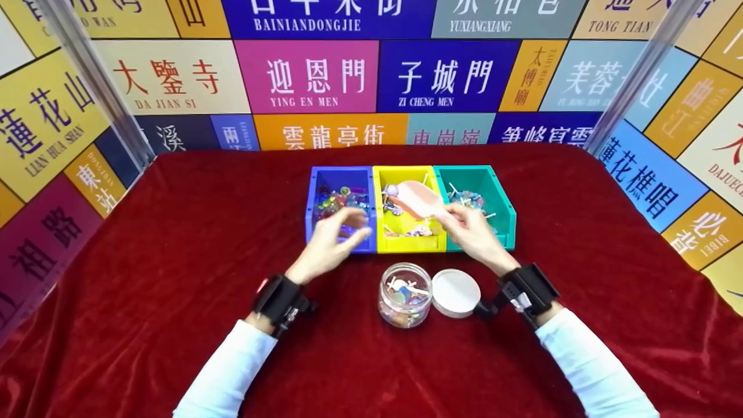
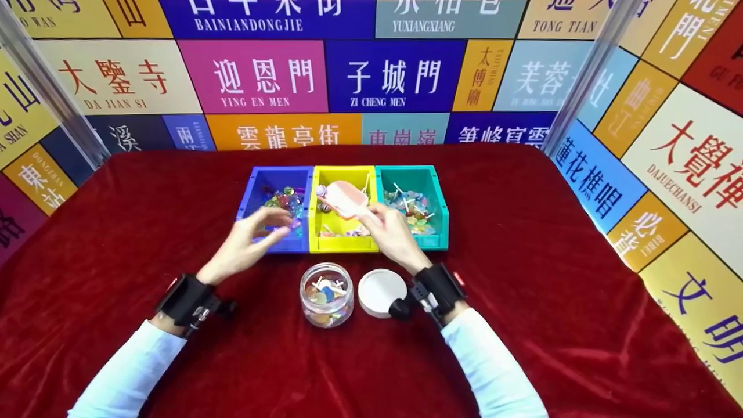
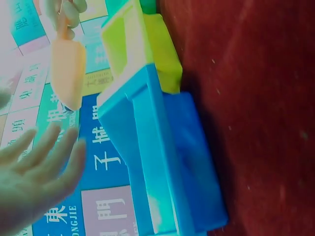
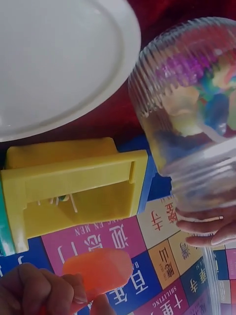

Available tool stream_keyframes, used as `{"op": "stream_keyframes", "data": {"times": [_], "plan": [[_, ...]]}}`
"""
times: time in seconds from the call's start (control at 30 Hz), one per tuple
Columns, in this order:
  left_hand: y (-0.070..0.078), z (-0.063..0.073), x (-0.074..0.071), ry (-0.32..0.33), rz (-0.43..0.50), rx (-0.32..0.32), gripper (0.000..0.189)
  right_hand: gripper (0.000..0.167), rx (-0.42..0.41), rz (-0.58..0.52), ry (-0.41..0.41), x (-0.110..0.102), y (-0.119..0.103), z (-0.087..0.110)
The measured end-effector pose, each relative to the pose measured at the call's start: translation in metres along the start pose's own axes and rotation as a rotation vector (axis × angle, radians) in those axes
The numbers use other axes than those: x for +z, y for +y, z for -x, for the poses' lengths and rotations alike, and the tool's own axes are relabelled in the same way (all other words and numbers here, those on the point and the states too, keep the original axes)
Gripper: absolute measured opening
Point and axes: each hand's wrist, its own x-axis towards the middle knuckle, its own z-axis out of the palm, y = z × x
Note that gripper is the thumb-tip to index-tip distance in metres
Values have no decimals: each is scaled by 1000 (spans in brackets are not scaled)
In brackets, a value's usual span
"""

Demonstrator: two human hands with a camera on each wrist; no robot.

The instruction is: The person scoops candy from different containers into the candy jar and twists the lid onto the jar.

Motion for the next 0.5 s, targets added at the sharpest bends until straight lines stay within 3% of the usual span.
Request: {"op": "stream_keyframes", "data": {"times": [0.27, 0.5], "plan": [[7, 7, 11, -372, 70, -57, 57, 20, -68, 20, -2, -18, 1, 20], [12, 9, 21, -563, 43, -74, 79, 19, -104, -24, -76, -29, 3, 34]]}}
